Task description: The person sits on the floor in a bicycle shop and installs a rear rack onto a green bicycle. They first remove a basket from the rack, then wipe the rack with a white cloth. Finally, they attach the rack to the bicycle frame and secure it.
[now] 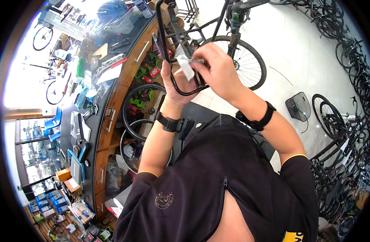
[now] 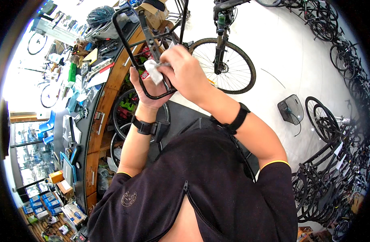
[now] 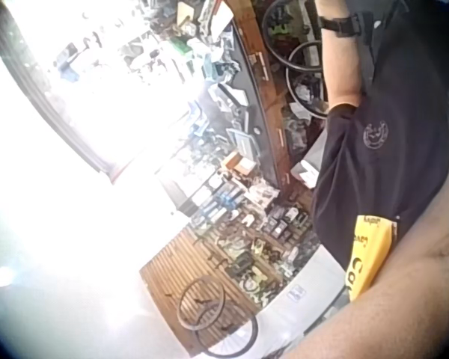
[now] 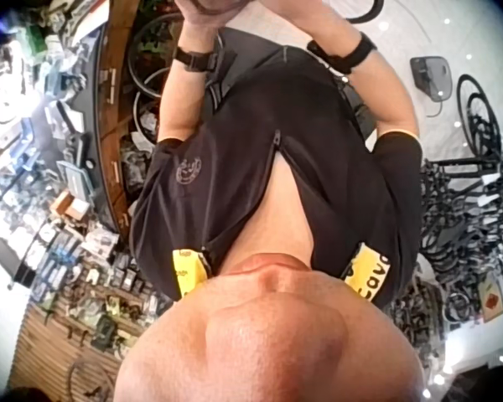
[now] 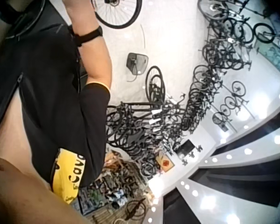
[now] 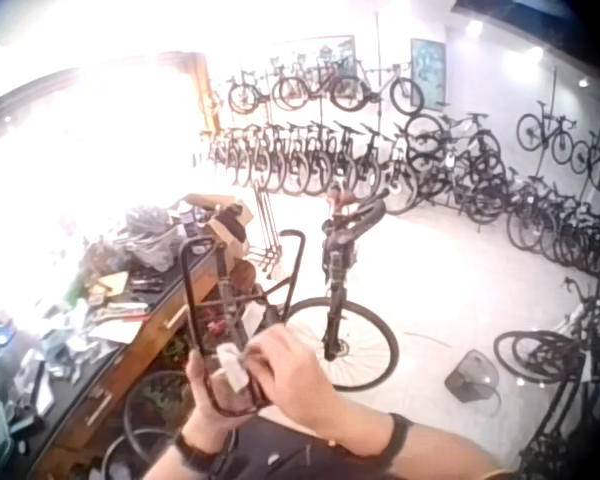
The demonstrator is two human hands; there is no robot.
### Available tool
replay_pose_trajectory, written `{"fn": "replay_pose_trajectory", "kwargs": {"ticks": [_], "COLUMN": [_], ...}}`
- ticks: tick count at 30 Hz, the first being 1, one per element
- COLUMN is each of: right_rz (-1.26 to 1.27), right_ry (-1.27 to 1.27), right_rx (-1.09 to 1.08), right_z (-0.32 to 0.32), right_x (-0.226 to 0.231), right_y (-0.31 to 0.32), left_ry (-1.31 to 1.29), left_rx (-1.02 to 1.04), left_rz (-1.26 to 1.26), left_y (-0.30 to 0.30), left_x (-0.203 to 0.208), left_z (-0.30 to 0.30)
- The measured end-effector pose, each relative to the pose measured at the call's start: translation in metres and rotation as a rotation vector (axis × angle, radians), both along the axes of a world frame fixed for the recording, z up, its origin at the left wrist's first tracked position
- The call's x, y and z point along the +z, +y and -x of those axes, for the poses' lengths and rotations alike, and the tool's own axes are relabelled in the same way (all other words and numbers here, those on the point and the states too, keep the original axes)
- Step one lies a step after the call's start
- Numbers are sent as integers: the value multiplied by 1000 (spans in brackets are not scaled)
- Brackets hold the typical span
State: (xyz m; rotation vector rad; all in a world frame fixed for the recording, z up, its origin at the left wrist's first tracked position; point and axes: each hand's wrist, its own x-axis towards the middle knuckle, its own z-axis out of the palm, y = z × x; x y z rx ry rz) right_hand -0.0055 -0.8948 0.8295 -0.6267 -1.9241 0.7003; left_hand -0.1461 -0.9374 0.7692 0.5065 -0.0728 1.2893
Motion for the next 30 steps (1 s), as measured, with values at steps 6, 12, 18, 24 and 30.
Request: {"fn": "replay_pose_trajectory", "kwargs": {"ticks": [6,12,18,24,30], "right_rz": [52,-12,33,-251,-48], "right_ry": [-122,-55,-114,30,-27], "right_rx": [103,-75,152,-17,71], "right_z": [-10,9,-13,6,-5], "right_x": [-7,-10,-3,9,2], "right_y": [-15,-12,-16,16,8], "left_ry": [282,71,385,406,358], "left_rx": [172,85,193,156,162], "left_rz": [135,80,115,182,201], "left_y": [-5,-5,-11,-8,-14], "left_x": [7,-10,10,10,3], "left_z": [-1,7,3,-8,-13]}}
